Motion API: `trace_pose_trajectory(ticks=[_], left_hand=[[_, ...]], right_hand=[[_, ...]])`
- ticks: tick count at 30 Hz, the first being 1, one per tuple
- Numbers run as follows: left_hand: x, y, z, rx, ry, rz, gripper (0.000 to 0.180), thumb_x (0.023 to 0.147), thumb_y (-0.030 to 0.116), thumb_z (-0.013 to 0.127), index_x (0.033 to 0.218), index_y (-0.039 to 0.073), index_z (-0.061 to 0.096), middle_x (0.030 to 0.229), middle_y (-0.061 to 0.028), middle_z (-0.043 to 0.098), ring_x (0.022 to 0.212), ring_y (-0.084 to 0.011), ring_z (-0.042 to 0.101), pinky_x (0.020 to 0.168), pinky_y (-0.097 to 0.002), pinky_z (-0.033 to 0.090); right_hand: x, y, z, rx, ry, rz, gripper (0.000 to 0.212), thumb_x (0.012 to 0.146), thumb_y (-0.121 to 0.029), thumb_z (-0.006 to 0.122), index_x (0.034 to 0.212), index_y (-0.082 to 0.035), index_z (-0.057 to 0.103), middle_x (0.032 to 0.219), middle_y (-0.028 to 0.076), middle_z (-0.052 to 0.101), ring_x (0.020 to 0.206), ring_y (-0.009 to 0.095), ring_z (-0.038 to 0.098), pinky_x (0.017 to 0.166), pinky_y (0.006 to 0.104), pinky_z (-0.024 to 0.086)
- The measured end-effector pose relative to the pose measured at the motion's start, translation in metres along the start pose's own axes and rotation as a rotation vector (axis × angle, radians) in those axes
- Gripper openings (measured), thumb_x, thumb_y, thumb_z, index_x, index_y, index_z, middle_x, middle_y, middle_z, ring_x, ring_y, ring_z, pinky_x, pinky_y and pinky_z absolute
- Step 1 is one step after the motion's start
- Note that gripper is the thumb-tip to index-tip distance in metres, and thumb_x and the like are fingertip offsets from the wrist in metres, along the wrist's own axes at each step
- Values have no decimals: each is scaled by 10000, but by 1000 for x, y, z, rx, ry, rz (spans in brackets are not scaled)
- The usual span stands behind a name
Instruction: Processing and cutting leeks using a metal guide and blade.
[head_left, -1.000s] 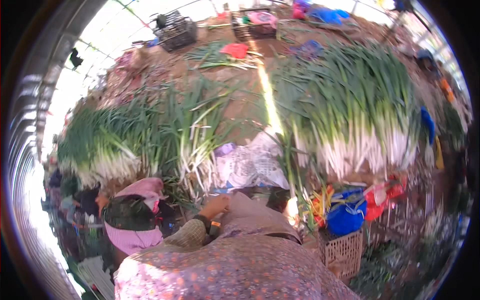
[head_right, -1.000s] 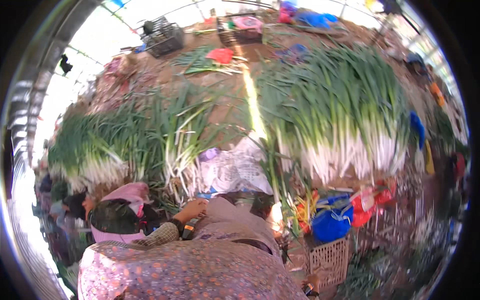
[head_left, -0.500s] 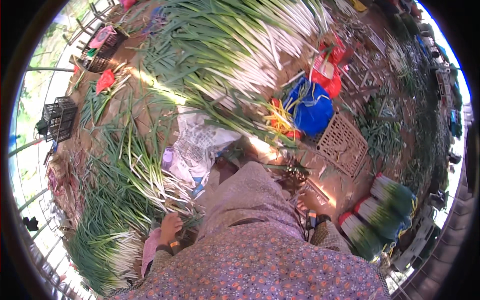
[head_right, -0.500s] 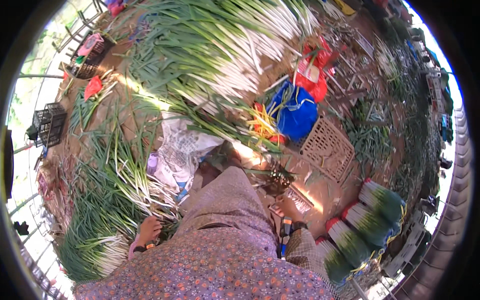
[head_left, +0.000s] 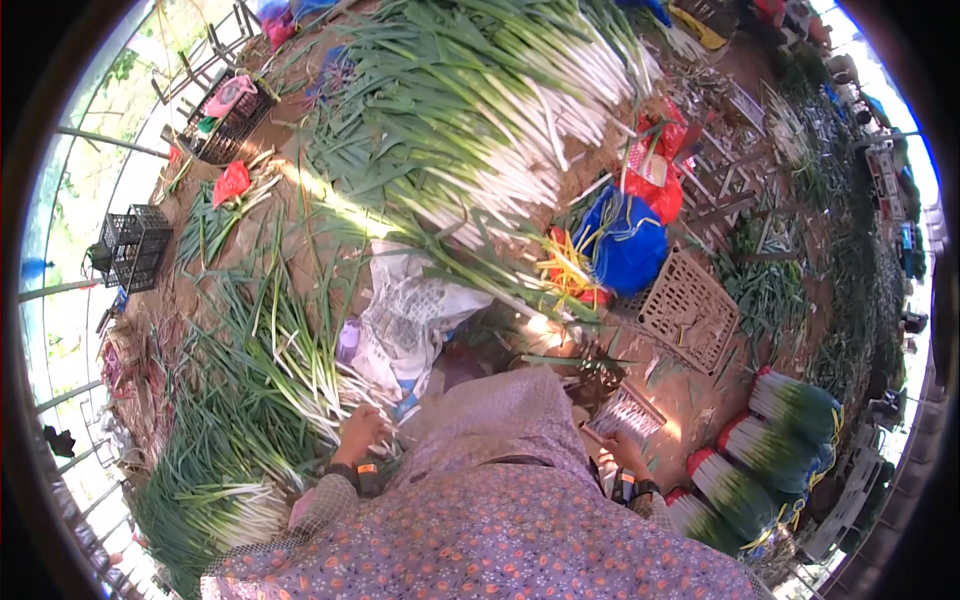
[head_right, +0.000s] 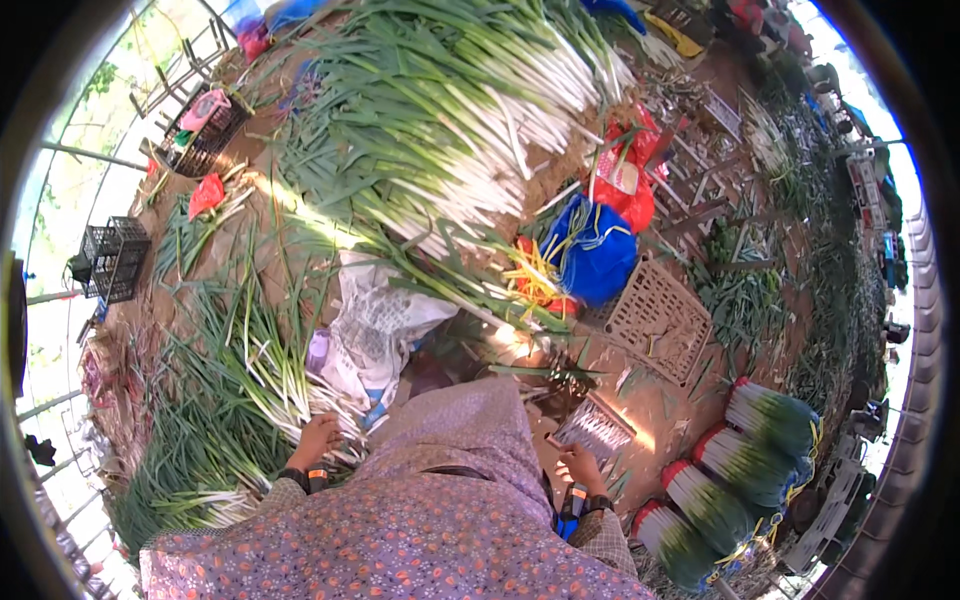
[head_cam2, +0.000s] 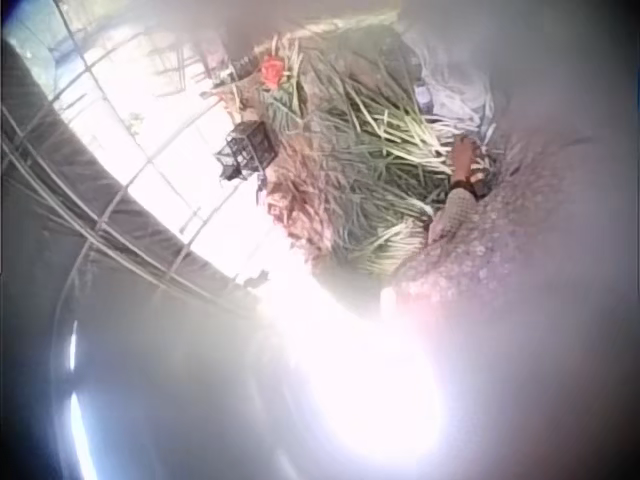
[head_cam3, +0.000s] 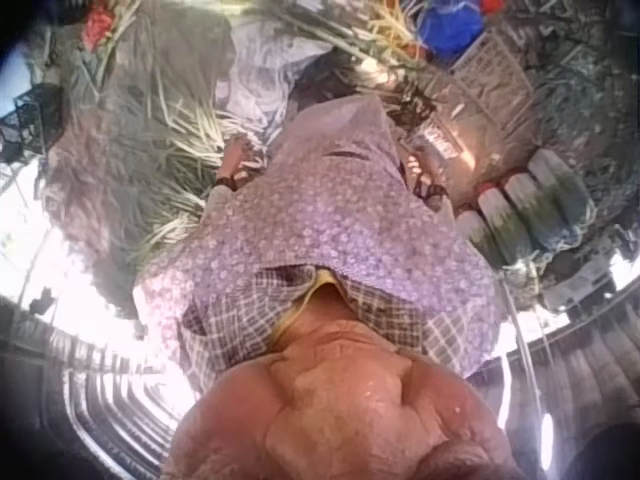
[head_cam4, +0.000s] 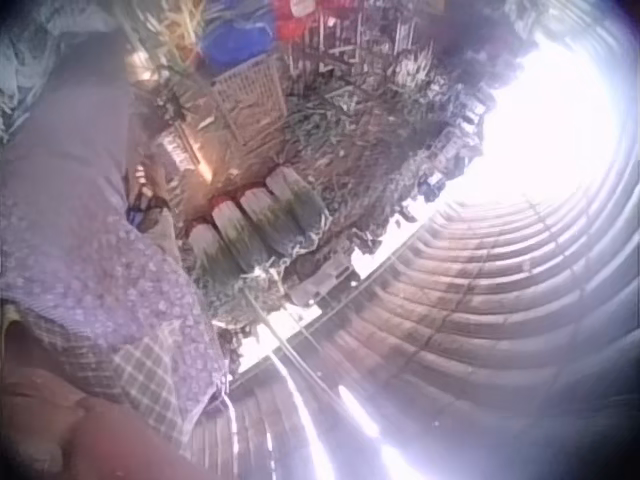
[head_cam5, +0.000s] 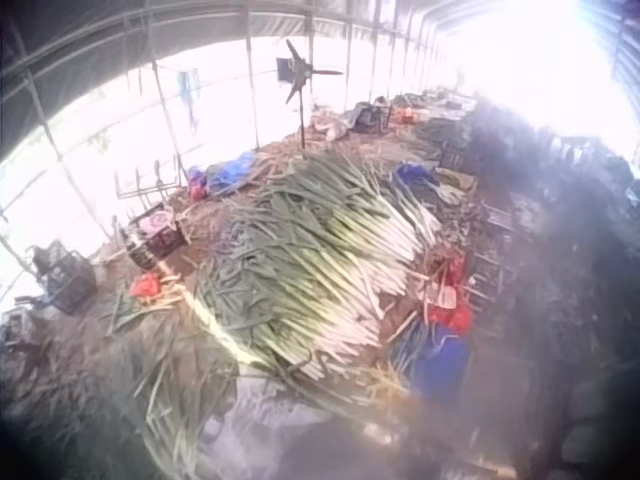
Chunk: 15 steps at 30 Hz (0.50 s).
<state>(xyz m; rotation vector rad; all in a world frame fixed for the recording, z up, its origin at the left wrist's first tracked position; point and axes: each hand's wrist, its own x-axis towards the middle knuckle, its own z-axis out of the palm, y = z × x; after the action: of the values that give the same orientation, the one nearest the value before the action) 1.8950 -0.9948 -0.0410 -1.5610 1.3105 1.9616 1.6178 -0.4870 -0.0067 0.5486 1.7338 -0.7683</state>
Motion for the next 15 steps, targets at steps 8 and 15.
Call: trace_pose_trajectory(ticks=[8,15], left_hand=[[-7,-4,22,-39,85,-15,222,875,158,552,1063,49,507,818,-67,583,701,-173,603,587,-312,508],[4,-106,-16,1380,-207,636,142,867,201,498,817,85,562,748,-63,556,669,-209,580,551,-366,442]], right_hand=[[31,15,-42,-131,-17,-71,212,875,-177,584,1012,-18,563,807,106,643,657,196,659,544,345,544],[27,2,-91,-41,146,-290,293,806,-82,608,1077,16,559,771,112,637,632,189,647,527,317,530]])
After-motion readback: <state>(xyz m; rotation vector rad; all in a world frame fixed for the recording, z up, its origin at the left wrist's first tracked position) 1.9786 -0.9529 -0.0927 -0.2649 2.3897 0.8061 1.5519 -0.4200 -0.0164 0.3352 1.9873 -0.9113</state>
